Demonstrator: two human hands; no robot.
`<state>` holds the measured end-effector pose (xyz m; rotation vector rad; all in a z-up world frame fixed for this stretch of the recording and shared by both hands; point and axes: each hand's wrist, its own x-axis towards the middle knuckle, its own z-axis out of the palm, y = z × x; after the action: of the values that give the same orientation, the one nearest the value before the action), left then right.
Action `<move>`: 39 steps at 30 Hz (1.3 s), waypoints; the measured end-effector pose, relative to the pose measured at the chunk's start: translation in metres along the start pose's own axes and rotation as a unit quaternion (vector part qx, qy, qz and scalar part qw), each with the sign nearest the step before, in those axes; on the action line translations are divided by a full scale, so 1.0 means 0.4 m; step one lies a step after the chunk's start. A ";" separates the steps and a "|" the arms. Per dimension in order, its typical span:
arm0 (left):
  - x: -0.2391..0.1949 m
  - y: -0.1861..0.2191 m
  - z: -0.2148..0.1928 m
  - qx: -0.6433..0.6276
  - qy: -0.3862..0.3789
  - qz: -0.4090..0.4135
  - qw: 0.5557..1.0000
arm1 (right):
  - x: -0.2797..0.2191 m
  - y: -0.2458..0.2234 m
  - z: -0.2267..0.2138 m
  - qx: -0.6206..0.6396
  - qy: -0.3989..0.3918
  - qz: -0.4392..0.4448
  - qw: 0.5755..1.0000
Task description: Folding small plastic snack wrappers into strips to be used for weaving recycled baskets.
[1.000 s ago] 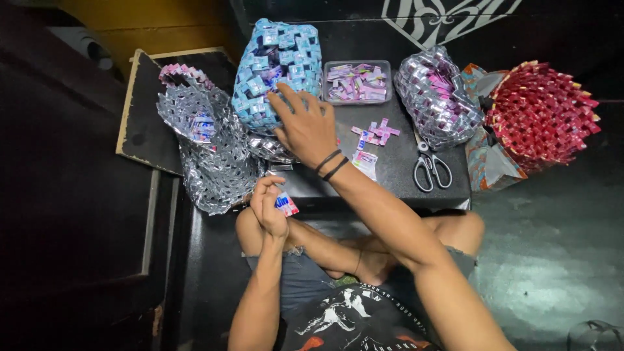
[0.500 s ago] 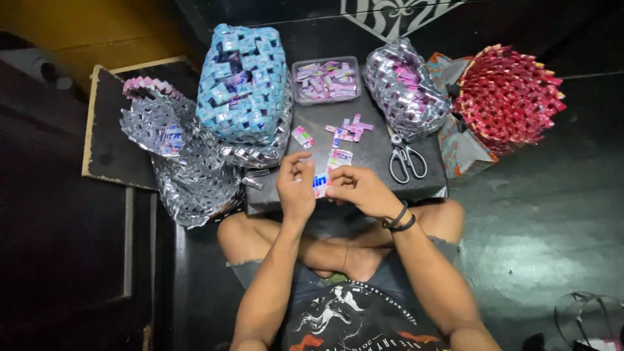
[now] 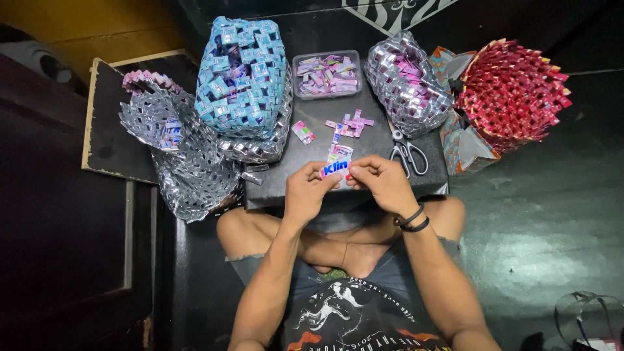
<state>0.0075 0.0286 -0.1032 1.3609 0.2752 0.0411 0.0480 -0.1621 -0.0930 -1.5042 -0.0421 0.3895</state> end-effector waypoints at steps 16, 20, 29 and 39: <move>0.002 -0.050 -0.056 0.331 -0.049 -0.029 0.942 | 0.010 0.151 -0.004 -0.276 -0.016 0.024 0.961; 0.012 -0.066 -0.053 0.343 -0.059 -0.018 0.938 | 0.026 0.185 0.005 -0.231 -0.015 0.019 0.973; 0.002 -0.085 -0.028 0.316 -0.068 -0.010 0.946 | 0.044 0.221 -0.012 -0.133 -0.039 0.034 0.990; 0.017 -0.101 -0.025 0.330 -0.056 -0.005 0.942 | 0.063 0.211 0.008 -0.186 -0.009 0.069 0.980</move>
<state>0.0066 0.0306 -0.1453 2.0229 0.2050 -0.1511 0.0518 -0.1507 -0.1803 -1.8798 -0.0263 0.5285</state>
